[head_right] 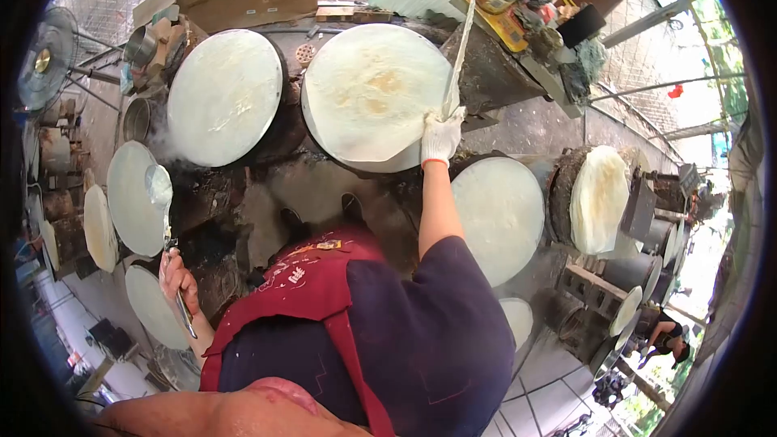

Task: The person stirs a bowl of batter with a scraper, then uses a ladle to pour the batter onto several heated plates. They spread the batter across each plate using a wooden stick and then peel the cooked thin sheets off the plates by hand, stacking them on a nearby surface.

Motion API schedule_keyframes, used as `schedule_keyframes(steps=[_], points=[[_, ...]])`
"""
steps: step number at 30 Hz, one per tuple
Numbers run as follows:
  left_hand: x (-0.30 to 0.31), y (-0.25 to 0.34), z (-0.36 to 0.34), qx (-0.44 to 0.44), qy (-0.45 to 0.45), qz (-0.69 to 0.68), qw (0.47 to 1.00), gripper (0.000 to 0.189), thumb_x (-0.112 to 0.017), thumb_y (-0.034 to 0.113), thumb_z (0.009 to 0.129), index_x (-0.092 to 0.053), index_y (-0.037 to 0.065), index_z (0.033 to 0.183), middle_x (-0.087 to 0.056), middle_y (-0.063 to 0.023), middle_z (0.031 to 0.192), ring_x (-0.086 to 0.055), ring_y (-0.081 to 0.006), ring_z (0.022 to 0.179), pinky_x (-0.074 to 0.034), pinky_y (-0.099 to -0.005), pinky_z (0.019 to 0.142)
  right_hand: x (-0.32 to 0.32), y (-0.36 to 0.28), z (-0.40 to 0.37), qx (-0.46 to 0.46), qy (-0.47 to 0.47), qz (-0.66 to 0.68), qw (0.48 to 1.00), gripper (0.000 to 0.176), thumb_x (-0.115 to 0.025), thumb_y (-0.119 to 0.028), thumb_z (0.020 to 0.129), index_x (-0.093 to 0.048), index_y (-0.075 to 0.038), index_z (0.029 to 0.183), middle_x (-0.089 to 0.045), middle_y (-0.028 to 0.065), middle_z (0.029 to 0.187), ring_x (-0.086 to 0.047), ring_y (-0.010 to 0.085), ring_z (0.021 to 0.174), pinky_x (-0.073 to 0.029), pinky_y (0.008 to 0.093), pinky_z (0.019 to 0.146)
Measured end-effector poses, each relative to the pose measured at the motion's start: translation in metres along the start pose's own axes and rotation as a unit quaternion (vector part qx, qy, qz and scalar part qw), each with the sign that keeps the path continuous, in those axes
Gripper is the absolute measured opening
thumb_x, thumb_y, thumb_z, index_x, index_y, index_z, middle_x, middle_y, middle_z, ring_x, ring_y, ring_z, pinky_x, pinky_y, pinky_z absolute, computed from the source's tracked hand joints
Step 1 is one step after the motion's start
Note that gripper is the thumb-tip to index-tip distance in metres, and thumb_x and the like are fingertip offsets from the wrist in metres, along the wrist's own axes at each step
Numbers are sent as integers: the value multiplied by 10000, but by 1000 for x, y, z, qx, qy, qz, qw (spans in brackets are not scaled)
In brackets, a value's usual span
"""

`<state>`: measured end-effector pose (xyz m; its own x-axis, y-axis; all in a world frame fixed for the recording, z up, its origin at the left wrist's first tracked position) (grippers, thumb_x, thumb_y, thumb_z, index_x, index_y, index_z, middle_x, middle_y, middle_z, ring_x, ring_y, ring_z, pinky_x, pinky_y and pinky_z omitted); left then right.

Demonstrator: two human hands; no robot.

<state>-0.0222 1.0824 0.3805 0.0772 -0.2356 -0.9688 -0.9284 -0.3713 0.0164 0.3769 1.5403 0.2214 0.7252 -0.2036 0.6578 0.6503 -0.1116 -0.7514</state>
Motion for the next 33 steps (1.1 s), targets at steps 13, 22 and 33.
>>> schedule_keyframes(steps=[13,22,33], points=[[57,86,-163,-205,62,15,977,310,-347,188,1002,-483,-64,1121,-373,39,581,-308,-55,327,-272,-232,397,-1,-359,-191,377,-83,-57,921,432,-622,-205,848,-540,-108,1262,-642,135,1118,-654,261,949,-504,361,805],[172,164,-356,-379,188,168,890,254,-461,244,983,-508,15,1083,-383,40,597,-248,-64,316,-268,-216,331,-72,-514,-447,552,-340,-8,761,391,-586,-154,843,-560,-41,1217,-670,124,971,-652,195,804,-506,306,719],[225,185,-491,-559,240,43,792,258,-434,215,990,-448,-7,1119,-353,56,653,-327,-22,381,-315,-165,392,-281,-639,-634,246,-717,302,578,185,-685,-30,770,-623,34,932,-643,72,835,-597,125,701,-488,227,662]])
Point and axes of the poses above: each hand's wrist, its own z-axis towards the middle knuckle, its own x-axis out of the back of the hand, y = z × x, the point moved 9 cm from there along z, towards the middle knuckle
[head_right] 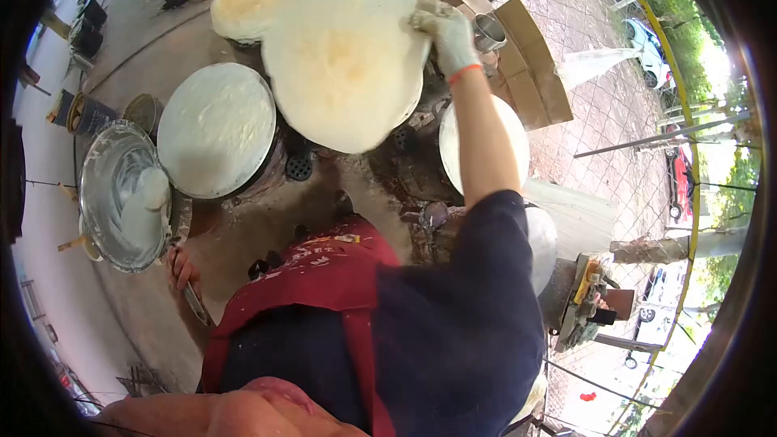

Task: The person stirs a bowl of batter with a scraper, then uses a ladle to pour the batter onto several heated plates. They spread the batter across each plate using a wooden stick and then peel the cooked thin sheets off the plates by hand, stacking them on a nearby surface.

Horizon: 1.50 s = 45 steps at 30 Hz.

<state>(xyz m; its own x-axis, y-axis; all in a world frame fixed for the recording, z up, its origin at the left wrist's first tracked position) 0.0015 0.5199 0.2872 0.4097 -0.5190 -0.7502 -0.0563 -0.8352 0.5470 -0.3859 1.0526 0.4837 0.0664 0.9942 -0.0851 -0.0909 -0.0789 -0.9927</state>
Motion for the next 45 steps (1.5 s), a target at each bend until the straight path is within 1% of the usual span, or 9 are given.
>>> schedule_keyframes(steps=[5,7,16,18,23,31,36,39,45], points=[[-47,-3,-7,-13,-48,-116,992,239,-420,199,996,-422,-16,1100,-353,41,645,-323,-16,380,-273,-151,389,37,139,46,-72,40,-57,995,211,-786,-168,712,-650,-80,847,-574,-18,623,-406,73,381,-296,235,356],[-60,-2,-7,-31,-18,-108,993,235,-412,193,998,-417,-19,1100,-361,33,645,-336,-20,389,-266,-150,397,64,189,43,-171,45,-78,981,282,-765,-96,736,-648,-32,984,-655,-5,808,-602,91,699,-458,210,576],[-146,-20,22,-17,-106,-158,982,313,-241,204,1027,-370,-54,1146,-394,-14,679,-384,-87,431,-293,-257,510,156,275,39,-46,152,47,986,336,-662,-156,861,-546,43,1107,-627,64,954,-591,121,849,-475,238,763],[-161,-25,29,-8,-125,-173,977,325,-229,210,1028,-356,-59,1159,-393,-23,682,-388,-92,434,-297,-266,533,150,302,33,-123,125,279,944,430,-638,-148,881,-437,50,1206,-600,122,1052,-595,167,893,-477,256,804],[-176,-39,44,-2,-87,-186,979,338,-224,225,1031,-353,-56,1166,-403,-29,699,-389,-97,429,-299,-265,531,165,303,18,-188,168,-355,900,989,-796,-234,704,-187,49,1430,-584,196,1159,-616,236,1001,-482,326,859],[-195,-52,53,-15,-105,-179,978,338,-236,222,1029,-352,-63,1169,-422,-46,730,-424,-105,442,-312,-261,531,152,266,30,-219,109,-459,854,962,-759,-395,687,-276,37,1398,-622,277,1031,-619,372,985,-480,397,829],[-192,-49,50,-18,-82,-184,979,338,-233,207,1028,-360,-76,1162,-421,-48,738,-418,-108,441,-319,-266,537,143,281,38,-198,93,-146,965,273,-640,-5,758,-608,30,1026,-645,51,861,-605,128,710,-494,253,651],[-183,-42,52,-15,-79,-191,978,340,-234,205,1027,-365,-75,1170,-415,-38,727,-403,-99,431,-327,-277,544,135,285,41,-224,33,83,971,270,-635,30,741,-607,13,1009,-641,45,835,-598,113,683,-489,235,616],[-158,-17,61,-8,-106,-166,980,335,-243,203,1027,-369,-68,1179,-405,-18,707,-380,-79,408,-335,-285,550,135,254,35,-201,51,14,978,373,-744,-45,767,-568,23,1089,-646,64,925,-637,143,783,-528,252,737]])
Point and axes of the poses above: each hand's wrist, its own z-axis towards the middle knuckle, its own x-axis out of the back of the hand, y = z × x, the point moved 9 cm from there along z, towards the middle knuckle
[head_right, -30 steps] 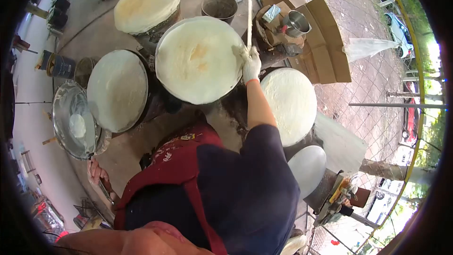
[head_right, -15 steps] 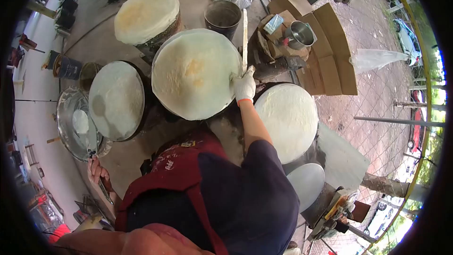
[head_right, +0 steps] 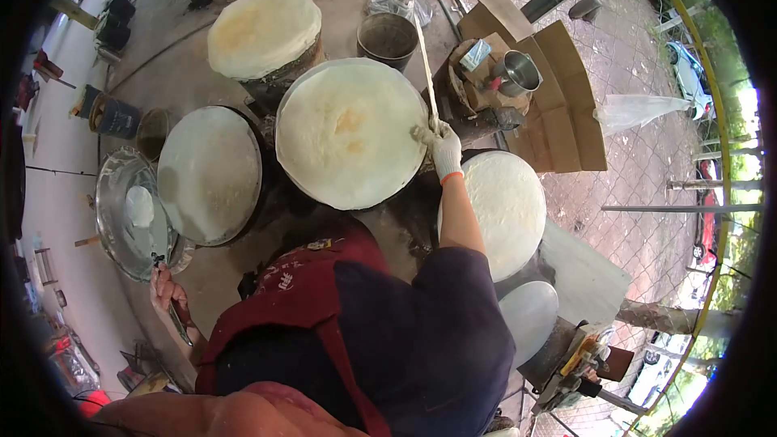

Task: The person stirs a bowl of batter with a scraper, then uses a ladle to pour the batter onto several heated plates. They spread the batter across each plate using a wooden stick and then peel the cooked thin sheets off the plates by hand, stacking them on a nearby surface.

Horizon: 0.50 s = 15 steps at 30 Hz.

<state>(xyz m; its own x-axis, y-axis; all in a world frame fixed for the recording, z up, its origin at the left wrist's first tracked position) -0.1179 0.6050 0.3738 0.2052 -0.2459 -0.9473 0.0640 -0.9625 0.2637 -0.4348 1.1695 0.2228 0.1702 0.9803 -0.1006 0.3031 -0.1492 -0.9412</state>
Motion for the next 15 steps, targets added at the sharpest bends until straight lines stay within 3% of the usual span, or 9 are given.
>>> schedule_keyframes(steps=[2,6,7,10,11,14,15], points=[[7,8,-3,-14,11,10,1000,332,-243,202,1027,-370,-65,1178,-405,-18,708,-383,-81,407,-342,-284,557,-9,12,5,9,-54,34,998,418,-756,-37,752,-553,35,1110,-643,74,951,-638,151,807,-525,247,775],[15,14,-10,-39,26,3,999,318,-247,197,1025,-367,-61,1170,-405,-20,710,-386,-84,402,-356,-285,563,4,18,6,77,63,-112,989,676,-794,-108,733,-445,60,1287,-643,109,1018,-611,149,878,-514,277,776],[18,15,-12,-40,21,-2,999,313,-249,196,1025,-365,-59,1166,-405,-21,709,-388,-85,402,-357,-282,563,7,19,6,47,91,-254,962,747,-799,-153,722,-419,41,1335,-642,121,1036,-614,152,880,-505,298,781],[24,16,-18,-46,24,-2,999,296,-259,189,1023,-362,-56,1154,-406,-23,705,-397,-88,406,-355,-274,556,18,35,30,117,111,-376,913,643,-766,-155,730,-491,22,1284,-653,118,1020,-621,153,867,-500,301,777],[24,16,-20,-52,35,6,998,288,-265,184,1021,-362,-55,1151,-407,-24,702,-401,-89,408,-350,-271,549,-6,8,10,46,66,-301,950,423,-692,-72,758,-578,31,1151,-663,100,959,-626,153,818,-505,285,743],[24,18,-24,-62,51,7,997,271,-284,173,1018,-360,-53,1147,-413,-25,695,-410,-89,410,-338,-266,524,-22,10,18,17,-42,-1,999,234,-684,-39,766,-620,14,984,-659,62,890,-614,128,754,-503,260,701],[22,17,-25,-62,54,2,997,266,-290,169,1017,-360,-52,1146,-415,-26,692,-413,-89,411,-335,-265,515,-33,-5,9,0,-49,4,999,194,-700,-20,761,-608,-9,932,-641,36,859,-594,100,718,-499,242,676]])
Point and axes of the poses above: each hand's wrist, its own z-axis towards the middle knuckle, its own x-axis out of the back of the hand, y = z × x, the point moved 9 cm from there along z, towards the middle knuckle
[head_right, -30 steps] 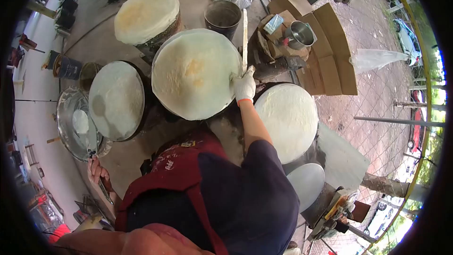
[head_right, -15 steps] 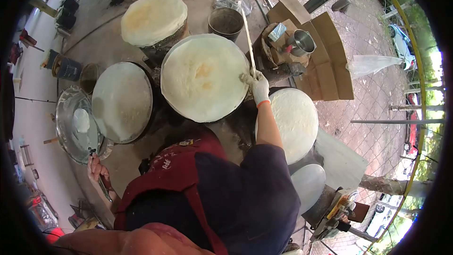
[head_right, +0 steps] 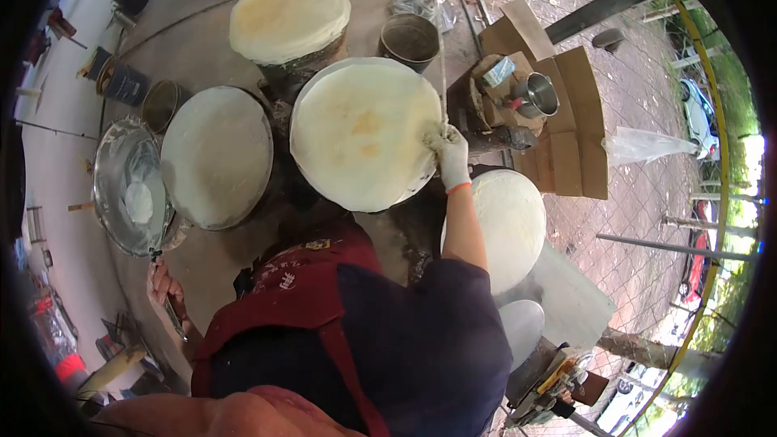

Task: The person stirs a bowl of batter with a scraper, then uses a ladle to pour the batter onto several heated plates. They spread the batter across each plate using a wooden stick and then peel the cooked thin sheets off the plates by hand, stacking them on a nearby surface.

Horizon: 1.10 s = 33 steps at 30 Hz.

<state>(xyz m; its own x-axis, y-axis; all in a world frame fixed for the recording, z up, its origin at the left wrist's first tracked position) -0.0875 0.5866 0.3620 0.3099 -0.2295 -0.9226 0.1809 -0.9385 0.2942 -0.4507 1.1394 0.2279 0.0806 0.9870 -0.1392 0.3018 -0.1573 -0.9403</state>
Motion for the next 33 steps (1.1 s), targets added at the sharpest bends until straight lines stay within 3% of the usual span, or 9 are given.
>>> schedule_keyframes(steps=[3,8,12,15,18,20,25,28,33], points=[[-1,1,-3,-15,13,-4,1000,262,-309,155,1013,-363,-62,1149,-419,-28,688,-407,-86,404,-318,-257,486,12,15,7,-12,33,-7,999,241,-734,-48,753,-604,-4,952,-637,27,852,-584,95,726,-499,244,672],[16,18,-2,4,17,-7,1000,270,-324,136,1006,-388,-86,1146,-412,-27,692,-411,-82,412,-324,-227,472,32,26,22,100,84,-246,960,307,-739,-28,745,-587,-6,1010,-622,3,876,-551,91,752,-477,236,693],[26,44,6,1,20,-13,1000,250,-374,118,990,-408,-87,1129,-403,-21,694,-406,-74,419,-342,-197,453,-58,-53,-17,150,42,-122,980,306,-708,26,755,-580,7,1033,-613,17,924,-557,93,813,-480,231,712],[47,72,2,-85,131,-50,986,231,-428,111,972,-420,-74,1110,-391,-3,682,-381,-52,413,-324,-175,416,-139,-110,-49,169,-3,-107,980,306,-708,26,758,-576,14,1034,-613,25,927,-569,94,819,-494,229,710],[93,104,9,-3,31,-74,997,222,-480,129,958,-443,-38,1100,-388,26,680,-363,-28,415,-298,-165,396,-213,-167,-75,172,-48,-62,982,265,-687,53,753,-584,33,997,-637,53,877,-610,115,740,-517,237,683],[98,117,8,-12,73,4,997,213,-495,144,957,-457,-13,1096,-384,40,673,-354,-23,413,-297,-163,400,-255,-205,-79,174,-76,-79,979,235,-660,49,755,-598,29,981,-647,65,862,-625,136,719,-526,257,678],[97,137,14,-50,130,97,985,207,-509,179,957,-478,18,1083,-377,51,650,-343,-20,407,-273,-150,398,-330,-281,-43,129,-118,-163,971,223,-671,-43,729,-618,31,933,-653,79,808,-624,145,681,-521,267,629],[96,132,13,-93,196,71,974,204,-506,194,960,-492,16,1060,-373,49,628,-332,-19,387,-256,-147,383,-323,-282,79,128,-118,-296,939,247,-614,10,721,-625,54,964,-655,86,790,-626,146,654,-517,258,600],[121,128,4,-114,212,75,968,196,-488,212,969,-507,23,1016,-366,50,584,-306,-25,335,-238,-166,336,-423,-330,135,318,-149,-437,828,268,-605,-110,704,-638,25,933,-648,134,755,-620,204,622,-508,308,607]])
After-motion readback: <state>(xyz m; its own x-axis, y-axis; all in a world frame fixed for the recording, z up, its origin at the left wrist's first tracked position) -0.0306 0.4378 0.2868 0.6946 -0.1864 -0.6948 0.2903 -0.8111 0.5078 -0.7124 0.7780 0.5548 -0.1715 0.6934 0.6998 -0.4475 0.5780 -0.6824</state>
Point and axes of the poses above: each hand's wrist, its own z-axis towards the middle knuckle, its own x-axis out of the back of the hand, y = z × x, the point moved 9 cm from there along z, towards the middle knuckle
